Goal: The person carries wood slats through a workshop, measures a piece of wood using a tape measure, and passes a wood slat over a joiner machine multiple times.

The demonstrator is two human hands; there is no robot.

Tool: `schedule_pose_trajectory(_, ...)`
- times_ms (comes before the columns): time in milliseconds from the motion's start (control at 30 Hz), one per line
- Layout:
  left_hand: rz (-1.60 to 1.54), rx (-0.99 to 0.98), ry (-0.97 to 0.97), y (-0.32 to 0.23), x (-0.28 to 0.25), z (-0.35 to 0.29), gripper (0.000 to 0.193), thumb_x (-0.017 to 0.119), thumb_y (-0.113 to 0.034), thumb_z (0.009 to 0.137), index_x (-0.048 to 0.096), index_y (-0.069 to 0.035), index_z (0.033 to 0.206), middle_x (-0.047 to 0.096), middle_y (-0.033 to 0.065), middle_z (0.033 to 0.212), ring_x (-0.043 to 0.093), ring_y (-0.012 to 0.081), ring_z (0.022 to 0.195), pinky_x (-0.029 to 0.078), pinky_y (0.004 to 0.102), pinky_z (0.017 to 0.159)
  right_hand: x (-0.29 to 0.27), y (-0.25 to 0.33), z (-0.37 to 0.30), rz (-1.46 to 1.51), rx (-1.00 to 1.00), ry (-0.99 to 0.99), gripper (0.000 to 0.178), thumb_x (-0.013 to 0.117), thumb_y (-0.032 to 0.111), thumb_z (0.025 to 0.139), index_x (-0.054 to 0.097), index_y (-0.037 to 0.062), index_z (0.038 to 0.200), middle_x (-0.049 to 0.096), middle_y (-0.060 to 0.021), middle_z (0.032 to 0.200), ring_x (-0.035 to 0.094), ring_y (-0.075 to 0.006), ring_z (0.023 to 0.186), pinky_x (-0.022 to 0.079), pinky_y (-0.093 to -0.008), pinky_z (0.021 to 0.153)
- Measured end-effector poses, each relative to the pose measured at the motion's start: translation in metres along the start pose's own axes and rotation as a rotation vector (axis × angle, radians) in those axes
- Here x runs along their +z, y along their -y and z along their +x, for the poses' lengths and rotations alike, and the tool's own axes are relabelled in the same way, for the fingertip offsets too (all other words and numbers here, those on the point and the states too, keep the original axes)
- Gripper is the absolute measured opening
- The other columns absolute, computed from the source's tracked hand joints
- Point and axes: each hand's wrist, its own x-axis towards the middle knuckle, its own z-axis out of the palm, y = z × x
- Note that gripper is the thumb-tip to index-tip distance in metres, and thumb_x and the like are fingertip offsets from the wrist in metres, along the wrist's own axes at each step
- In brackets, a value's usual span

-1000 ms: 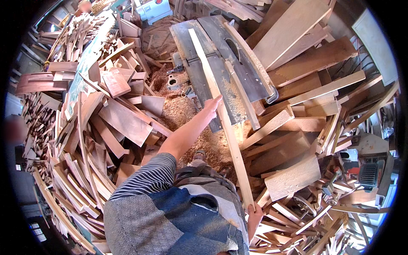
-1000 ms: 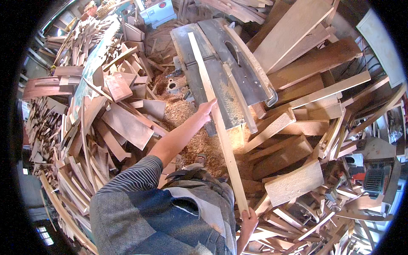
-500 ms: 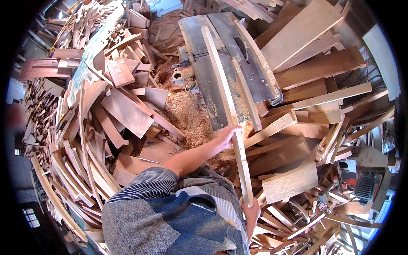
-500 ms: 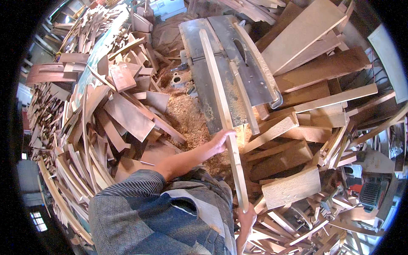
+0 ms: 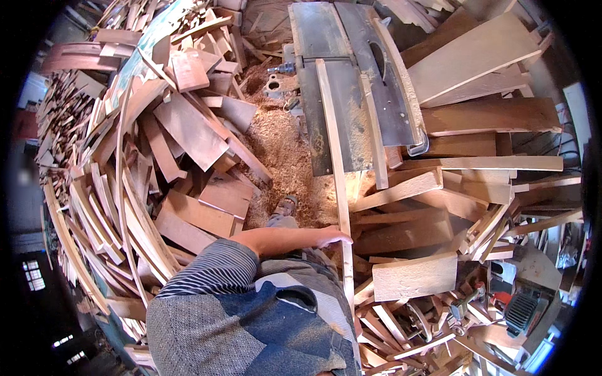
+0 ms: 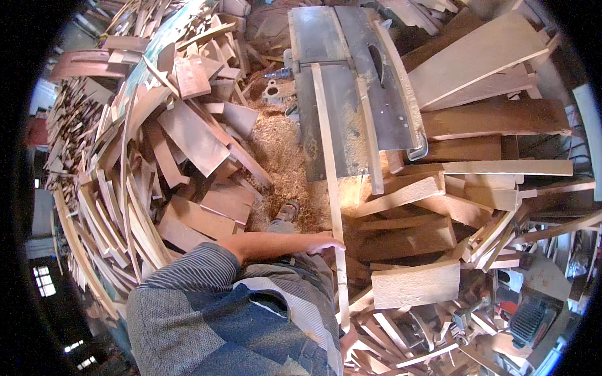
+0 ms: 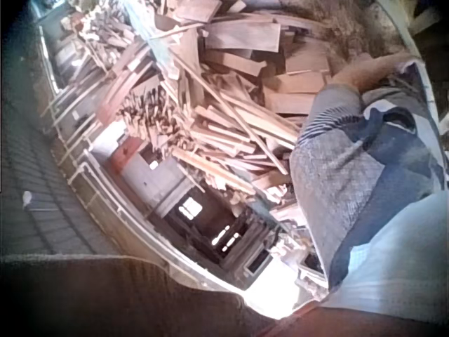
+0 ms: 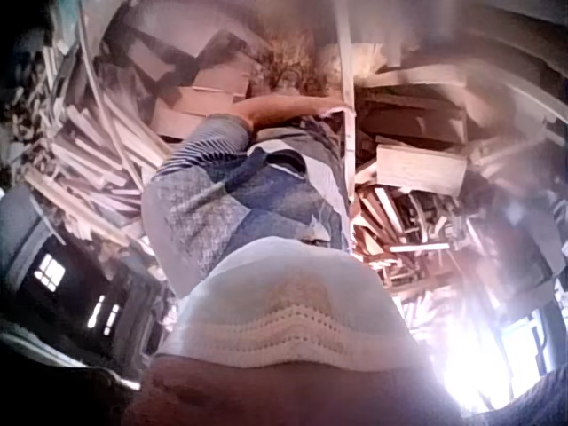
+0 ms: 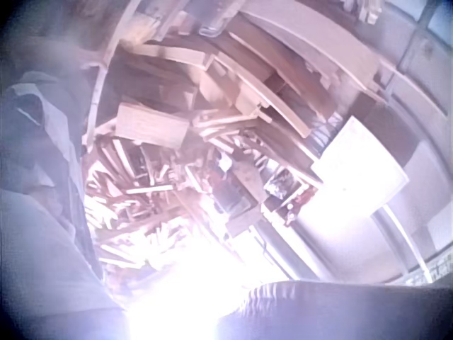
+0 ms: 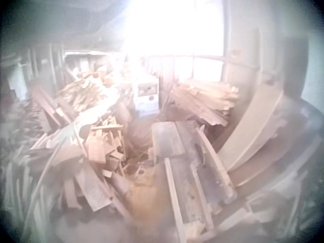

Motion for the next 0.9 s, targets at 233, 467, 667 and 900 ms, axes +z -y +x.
schedule_pose_trajectory(233, 0.895, 0.679, -0.900, -0.038, -0.004, -0.017, 0.060, 0.062, -0.041, 0.093, 0.050, 0.003, 0.133, 0.041, 0.0234, 0.146, 0.033, 0.0379, 0.140, 0.026, 0.0541, 0.113, -0.012, 0.000, 0.031, 0.036, -0.061, 0.119, 0.030, 0.075, 0.026, 0.071, 0.069, 0.0099, 0.096, 0.071, -0.0156, 0.087, 0.070, -0.0308, 0.083, 0.052, -0.0417, 0.073)
schedule_pose_trajectory(467, 1.354, 0.698, -1.108, -0.098, -0.020, 0.024, 0.068, 0.051, -0.045, 0.098, 0.044, 0.008, 0.140, 0.028, 0.0270, 0.154, 0.008, 0.0428, 0.151, 0.004, 0.0538, 0.123, -0.025, 0.005, 0.056, 0.055, -0.133, 0.209, 0.029, 0.074, 0.026, 0.072, 0.069, 0.0102, 0.095, 0.071, -0.0153, 0.087, 0.070, -0.0317, 0.083, 0.052, -0.0420, 0.074)
schedule_pose_trajectory(667, 1.401, 0.581, -1.094, -0.107, -0.017, 0.041, 0.069, 0.047, -0.044, 0.099, 0.042, 0.010, 0.141, 0.025, 0.0242, 0.157, 0.007, 0.0420, 0.151, 0.003, 0.0532, 0.123, -0.023, 0.002, 0.065, 0.074, -0.120, 0.256, 0.028, 0.074, 0.026, 0.072, 0.069, 0.0105, 0.095, 0.070, -0.0151, 0.087, 0.070, -0.0325, 0.084, 0.052, -0.0422, 0.074)
schedule_pose_trajectory(900, 1.406, 0.551, -1.118, -0.129, -0.030, 0.044, 0.063, 0.049, -0.038, 0.098, 0.043, 0.010, 0.139, 0.026, 0.0247, 0.155, 0.010, 0.0418, 0.151, 0.007, 0.0533, 0.123, -0.020, 0.004, 0.067, -0.034, -0.071, 0.240, 0.028, 0.073, 0.024, 0.072, 0.068, 0.0107, 0.096, 0.069, -0.0160, 0.088, 0.068, -0.0364, 0.085, 0.052, -0.0438, 0.074)
